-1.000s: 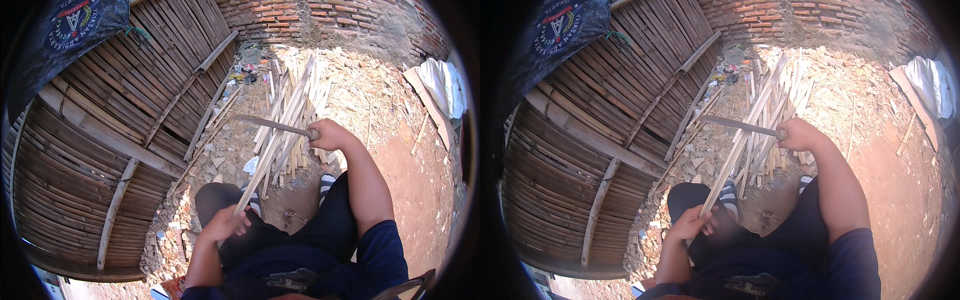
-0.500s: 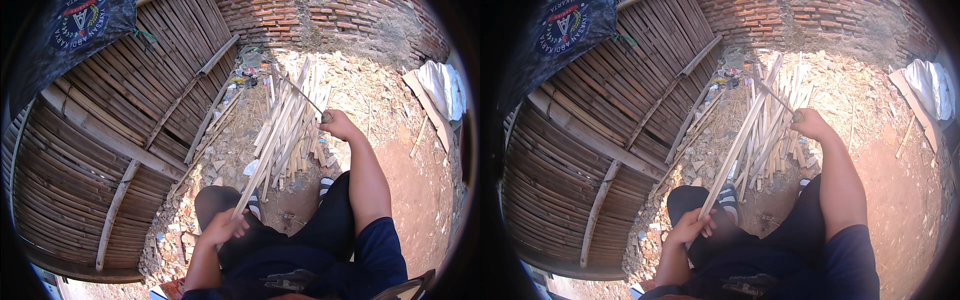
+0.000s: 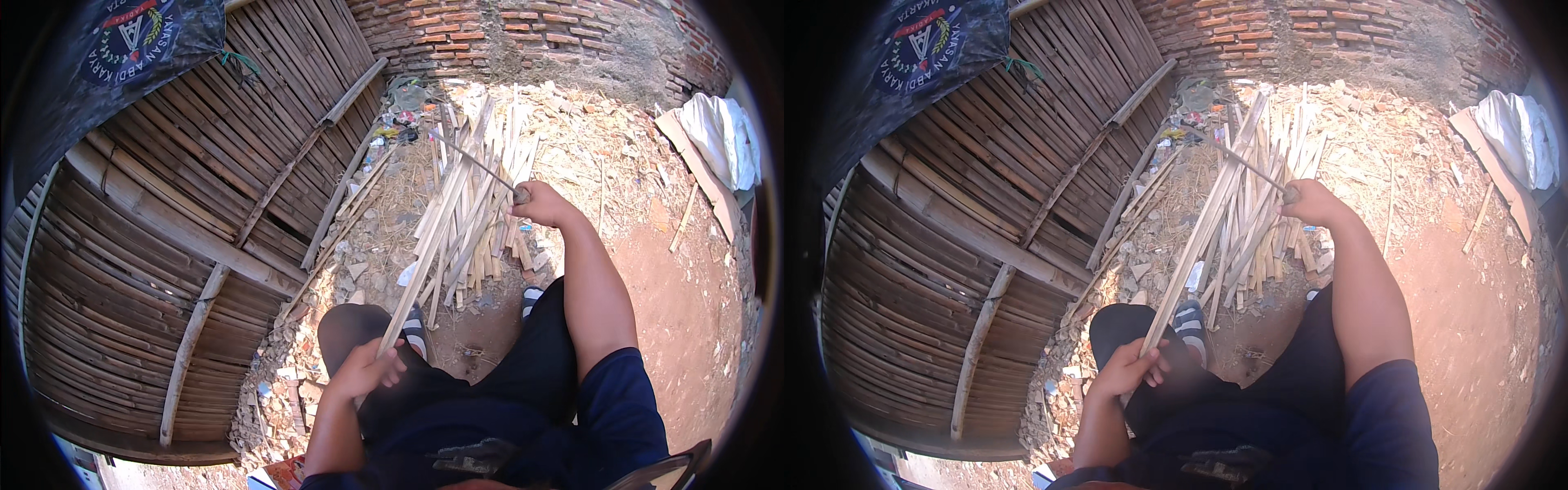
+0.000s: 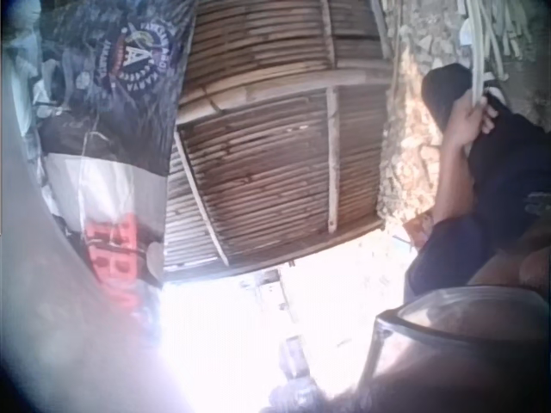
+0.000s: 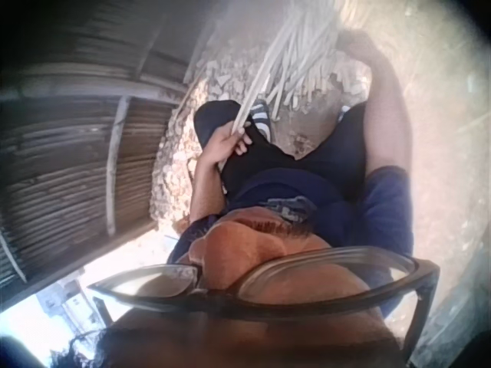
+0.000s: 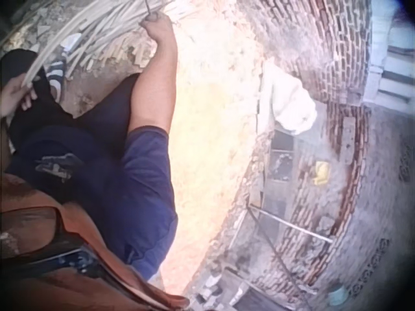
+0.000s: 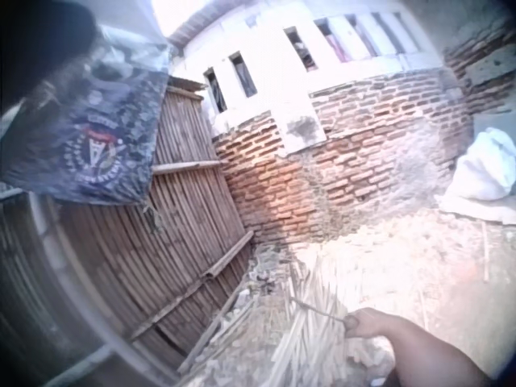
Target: The person uses a cleaver-like tool to shave thin strips of wood while sitting on the ground, smoothing the edges and surfaces of the pieces one by one.
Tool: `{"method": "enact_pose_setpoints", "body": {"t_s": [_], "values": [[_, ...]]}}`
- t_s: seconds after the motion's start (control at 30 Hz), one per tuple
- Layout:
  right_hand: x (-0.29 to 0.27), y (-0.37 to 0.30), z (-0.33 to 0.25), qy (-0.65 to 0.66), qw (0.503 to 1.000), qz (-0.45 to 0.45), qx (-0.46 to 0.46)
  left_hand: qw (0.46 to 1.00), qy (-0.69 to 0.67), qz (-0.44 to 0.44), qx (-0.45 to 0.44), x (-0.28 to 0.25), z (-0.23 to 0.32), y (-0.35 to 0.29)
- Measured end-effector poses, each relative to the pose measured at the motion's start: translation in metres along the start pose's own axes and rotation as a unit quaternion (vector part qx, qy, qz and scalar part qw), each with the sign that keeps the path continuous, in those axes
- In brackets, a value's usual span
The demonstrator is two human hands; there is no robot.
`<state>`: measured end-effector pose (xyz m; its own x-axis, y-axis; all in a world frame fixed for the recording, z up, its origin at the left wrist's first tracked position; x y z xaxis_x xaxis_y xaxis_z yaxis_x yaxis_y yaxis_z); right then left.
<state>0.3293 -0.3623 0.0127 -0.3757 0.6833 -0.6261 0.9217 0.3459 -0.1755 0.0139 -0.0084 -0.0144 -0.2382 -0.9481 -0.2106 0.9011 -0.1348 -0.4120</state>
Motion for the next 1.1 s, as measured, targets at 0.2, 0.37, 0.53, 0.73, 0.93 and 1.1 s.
{"method": "enact_pose_setpoints", "body": {"t_s": [0.2,0.37,0.53,0.73,0.93,1.1], "values": [[-0.012,-0.020,0.000,0.034,0.999,0.041,-0.009,0.999,-0.016,-0.026,0.009,-0.001,-0.006,0.001],[0.043,-0.050,-0.053,-0.242,0.948,-0.102,-0.182,0.999,-0.050,-0.023,0.001,0.001,-0.004,0.003],[0.031,-0.046,-0.065,-0.224,0.945,-0.146,-0.187,1.000,-0.016,-0.024,0.009,-0.002,-0.006,-0.004],[-0.029,-0.011,0.006,0.072,0.994,0.086,0.010,1.000,-0.018,-0.022,0.012,-0.004,-0.002,-0.002],[0.007,-0.036,-0.033,-0.147,0.979,-0.070,-0.120,0.998,-0.053,-0.031,0.015,-0.001,-0.005,-0.001],[0.045,-0.052,-0.066,-0.235,0.935,-0.138,-0.228,0.999,-0.032,-0.025,0.002,-0.002,-0.003,-0.002]]}}
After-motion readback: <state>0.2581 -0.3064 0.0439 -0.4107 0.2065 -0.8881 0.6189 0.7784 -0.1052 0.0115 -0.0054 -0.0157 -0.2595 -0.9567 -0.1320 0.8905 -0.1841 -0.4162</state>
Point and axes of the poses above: each hand's wrist, its own y-axis towards the middle knuckle, its own x-axis out of the palm, z = x × y, the point moved 3 cm from there along y, towards the middle knuckle, and after that the axes turned 1 degree about -z, right-handed, at the moved point
